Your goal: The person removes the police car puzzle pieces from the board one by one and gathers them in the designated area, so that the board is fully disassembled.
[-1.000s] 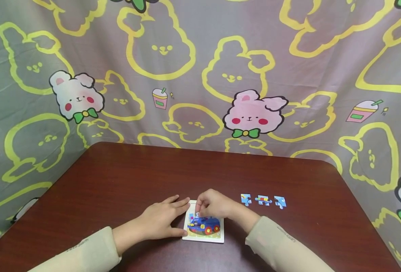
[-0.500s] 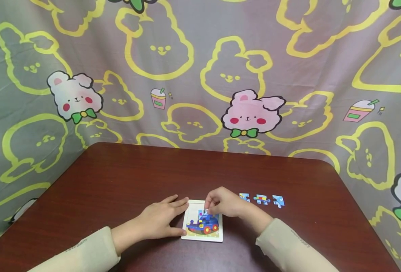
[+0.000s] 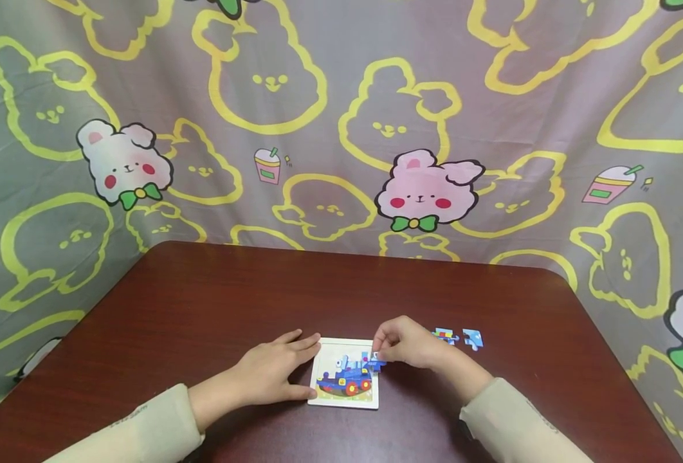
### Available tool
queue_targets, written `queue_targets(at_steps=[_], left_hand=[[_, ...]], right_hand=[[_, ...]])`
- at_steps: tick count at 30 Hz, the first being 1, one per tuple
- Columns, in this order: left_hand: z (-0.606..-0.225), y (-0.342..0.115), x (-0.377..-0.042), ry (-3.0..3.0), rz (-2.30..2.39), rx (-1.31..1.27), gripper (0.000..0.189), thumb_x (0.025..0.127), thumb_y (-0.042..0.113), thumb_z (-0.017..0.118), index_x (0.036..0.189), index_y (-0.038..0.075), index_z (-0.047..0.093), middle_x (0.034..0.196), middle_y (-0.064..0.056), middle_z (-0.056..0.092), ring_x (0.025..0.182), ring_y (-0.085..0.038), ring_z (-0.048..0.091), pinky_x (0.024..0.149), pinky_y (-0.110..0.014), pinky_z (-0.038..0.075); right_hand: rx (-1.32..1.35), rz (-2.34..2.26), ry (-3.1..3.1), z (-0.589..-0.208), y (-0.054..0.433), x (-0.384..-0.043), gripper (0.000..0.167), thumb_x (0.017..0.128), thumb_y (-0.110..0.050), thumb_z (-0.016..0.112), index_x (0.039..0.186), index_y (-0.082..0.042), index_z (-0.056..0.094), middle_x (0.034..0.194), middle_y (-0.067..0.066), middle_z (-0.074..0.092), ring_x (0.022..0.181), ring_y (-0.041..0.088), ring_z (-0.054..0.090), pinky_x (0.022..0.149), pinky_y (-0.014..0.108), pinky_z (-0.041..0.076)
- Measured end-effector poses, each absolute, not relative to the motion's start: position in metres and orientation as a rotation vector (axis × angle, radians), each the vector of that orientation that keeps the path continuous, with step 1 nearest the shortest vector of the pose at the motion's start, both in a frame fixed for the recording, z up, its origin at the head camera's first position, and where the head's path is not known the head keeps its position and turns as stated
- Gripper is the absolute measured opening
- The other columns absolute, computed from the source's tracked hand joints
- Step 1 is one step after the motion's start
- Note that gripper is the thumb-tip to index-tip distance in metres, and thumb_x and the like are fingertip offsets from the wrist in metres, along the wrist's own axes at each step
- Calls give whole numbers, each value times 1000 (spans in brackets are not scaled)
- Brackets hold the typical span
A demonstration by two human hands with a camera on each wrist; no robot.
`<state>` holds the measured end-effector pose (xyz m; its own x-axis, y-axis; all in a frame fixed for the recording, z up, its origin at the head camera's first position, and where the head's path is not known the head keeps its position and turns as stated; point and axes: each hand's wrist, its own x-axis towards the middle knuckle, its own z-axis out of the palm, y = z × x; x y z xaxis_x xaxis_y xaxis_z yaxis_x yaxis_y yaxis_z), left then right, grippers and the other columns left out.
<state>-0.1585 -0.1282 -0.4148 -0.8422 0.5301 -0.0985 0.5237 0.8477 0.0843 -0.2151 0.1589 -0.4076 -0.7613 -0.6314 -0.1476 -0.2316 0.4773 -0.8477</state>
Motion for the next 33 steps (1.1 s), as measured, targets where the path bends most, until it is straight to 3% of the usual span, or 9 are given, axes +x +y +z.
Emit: queue_targets(at_steps=[33], left_hand=[[-414, -130, -159, 2914, 87, 839, 81, 82, 67, 66, 146, 19, 52, 154, 1, 47, 141, -33, 46, 93, -51, 54]], right_hand=[[-648, -1263, 2347, -408, 229, -215, 9, 88, 0, 67, 94, 7, 64, 81, 5, 62, 70, 3, 57, 64, 23, 48]])
